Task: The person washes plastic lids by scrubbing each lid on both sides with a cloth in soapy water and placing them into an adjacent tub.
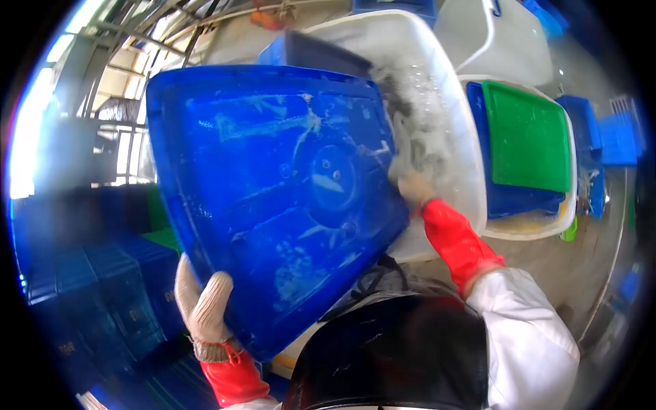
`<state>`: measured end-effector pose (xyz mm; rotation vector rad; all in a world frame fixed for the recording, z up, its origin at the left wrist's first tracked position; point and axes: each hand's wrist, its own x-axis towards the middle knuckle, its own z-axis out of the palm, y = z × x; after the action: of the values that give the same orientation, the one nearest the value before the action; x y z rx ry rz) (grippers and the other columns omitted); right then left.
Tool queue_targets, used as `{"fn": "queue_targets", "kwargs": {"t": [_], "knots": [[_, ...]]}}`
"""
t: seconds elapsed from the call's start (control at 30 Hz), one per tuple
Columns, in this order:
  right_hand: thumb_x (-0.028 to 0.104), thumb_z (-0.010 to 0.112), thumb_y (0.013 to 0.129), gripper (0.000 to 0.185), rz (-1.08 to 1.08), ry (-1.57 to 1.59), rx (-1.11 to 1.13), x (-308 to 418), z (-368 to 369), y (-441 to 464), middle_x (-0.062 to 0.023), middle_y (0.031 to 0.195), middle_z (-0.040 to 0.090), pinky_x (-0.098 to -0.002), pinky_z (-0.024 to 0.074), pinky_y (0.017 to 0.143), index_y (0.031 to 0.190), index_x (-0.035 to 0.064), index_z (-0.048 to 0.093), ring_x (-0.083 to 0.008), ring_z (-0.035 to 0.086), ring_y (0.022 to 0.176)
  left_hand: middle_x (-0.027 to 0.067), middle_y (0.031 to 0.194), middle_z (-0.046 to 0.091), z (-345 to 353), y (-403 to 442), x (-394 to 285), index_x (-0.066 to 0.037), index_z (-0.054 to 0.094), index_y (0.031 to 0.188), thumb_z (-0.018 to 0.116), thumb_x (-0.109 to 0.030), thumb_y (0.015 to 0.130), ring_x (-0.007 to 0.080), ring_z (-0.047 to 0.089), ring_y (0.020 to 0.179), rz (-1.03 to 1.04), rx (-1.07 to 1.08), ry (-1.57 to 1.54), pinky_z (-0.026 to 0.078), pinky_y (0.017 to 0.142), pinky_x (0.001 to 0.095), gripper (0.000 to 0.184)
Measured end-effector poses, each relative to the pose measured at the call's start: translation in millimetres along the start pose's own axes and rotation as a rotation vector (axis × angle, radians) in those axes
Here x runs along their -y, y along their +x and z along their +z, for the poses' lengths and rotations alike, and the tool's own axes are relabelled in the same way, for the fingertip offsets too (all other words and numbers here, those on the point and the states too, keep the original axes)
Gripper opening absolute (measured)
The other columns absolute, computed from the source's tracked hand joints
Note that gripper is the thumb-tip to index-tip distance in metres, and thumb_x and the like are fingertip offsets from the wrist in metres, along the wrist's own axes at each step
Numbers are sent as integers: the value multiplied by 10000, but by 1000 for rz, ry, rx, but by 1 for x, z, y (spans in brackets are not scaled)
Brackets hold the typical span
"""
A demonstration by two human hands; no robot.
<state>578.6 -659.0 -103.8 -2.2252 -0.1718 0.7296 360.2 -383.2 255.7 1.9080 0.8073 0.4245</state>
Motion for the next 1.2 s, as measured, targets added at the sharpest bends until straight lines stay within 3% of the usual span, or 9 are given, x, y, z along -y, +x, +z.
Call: {"fn": "queue_targets", "kwargs": {"t": [0.1, 0.17, 0.33, 0.47, 0.63, 0.83, 1.0, 1.07, 1.2], "knots": [[249, 567, 924, 409, -59, -199, 238, -53, 1, -67, -244, 1246, 673, -460, 481, 1022, 1277, 59, 647, -423, 626, 1162, 148, 1306, 630, 9, 1, -61, 57, 457, 1480, 710, -170, 827, 235, 635, 1098, 28, 192, -125, 514, 986, 357, 736], [277, 584, 881, 391, -140, 38, 151, -38, -20, -92, -180, 1174, 705, -459, 498, 970, 1236, 143, 676, -374, 655, 1110, 131, 1139, 690, 46, 2, -107, 101, 538, 1367, 730, -141, 737, 184, 663, 913, 240, 127, -101, 540, 791, 286, 701], [323, 698, 778, 339, -485, -296, -173, -8, -85, -132, -100, 1010, 666, -436, 491, 932, 1078, 166, 708, -287, 629, 1066, 108, 1054, 696, 125, -34, -211, 91, 610, 1301, 536, -48, 598, 164, 650, 841, 464, 497, 264, 529, 777, 268, 721], [343, 793, 673, 429, -582, -523, -400, -31, -69, -140, -35, 1019, 621, -410, 486, 938, 1029, 118, 708, -251, 583, 1053, 155, 975, 734, 222, -9, -233, 5, 615, 1350, 803, -91, 636, 335, 699, 853, 1561, 1159, 545, 528, 878, 409, 744], [364, 820, 620, 376, -618, -492, -390, -41, -56, -131, -51, 1014, 637, -400, 514, 894, 878, 111, 721, -262, 609, 1010, 1, 949, 730, 373, 15, -170, -117, 573, 1415, 821, -187, 640, 196, 670, 837, 1909, 1191, 678, 443, 1073, 466, 817], [378, 785, 644, 382, -534, -470, -377, -38, -41, -124, -67, 1060, 624, -445, 528, 864, 916, 123, 700, -264, 606, 1031, 84, 908, 693, 495, 61, -55, -116, 591, 1376, 788, -130, 705, 319, 674, 885, 1781, 986, 636, 481, 1003, 472, 699], [403, 784, 682, 447, -489, -470, -338, -33, -43, -126, -72, 1065, 607, -398, 523, 885, 982, 89, 678, -244, 602, 1029, 235, 1315, 646, 457, 227, 16, 19, 568, 1382, 753, -111, 744, 384, 620, 1213, 1082, 737, 403, 468, 1058, 460, 677], [365, 774, 670, 438, -514, -516, -380, -37, -39, -121, -67, 1045, 588, -390, 532, 849, 991, 87, 666, -238, 599, 1005, 233, 1305, 649, 387, 240, 0, -1, 556, 1404, 726, -282, 770, 390, 612, 1224, 1048, 494, 1032, 466, 1039, 462, 714], [333, 765, 687, 387, -465, -457, -360, -40, -37, -118, -79, 1024, 591, -385, 525, 862, 954, 71, 664, -256, 600, 1007, 238, 1231, 685, 286, 237, 15, -121, 598, 1364, 666, -439, 830, 425, 647, 1153, 761, 734, 1521, 521, 973, 510, 625]]}}
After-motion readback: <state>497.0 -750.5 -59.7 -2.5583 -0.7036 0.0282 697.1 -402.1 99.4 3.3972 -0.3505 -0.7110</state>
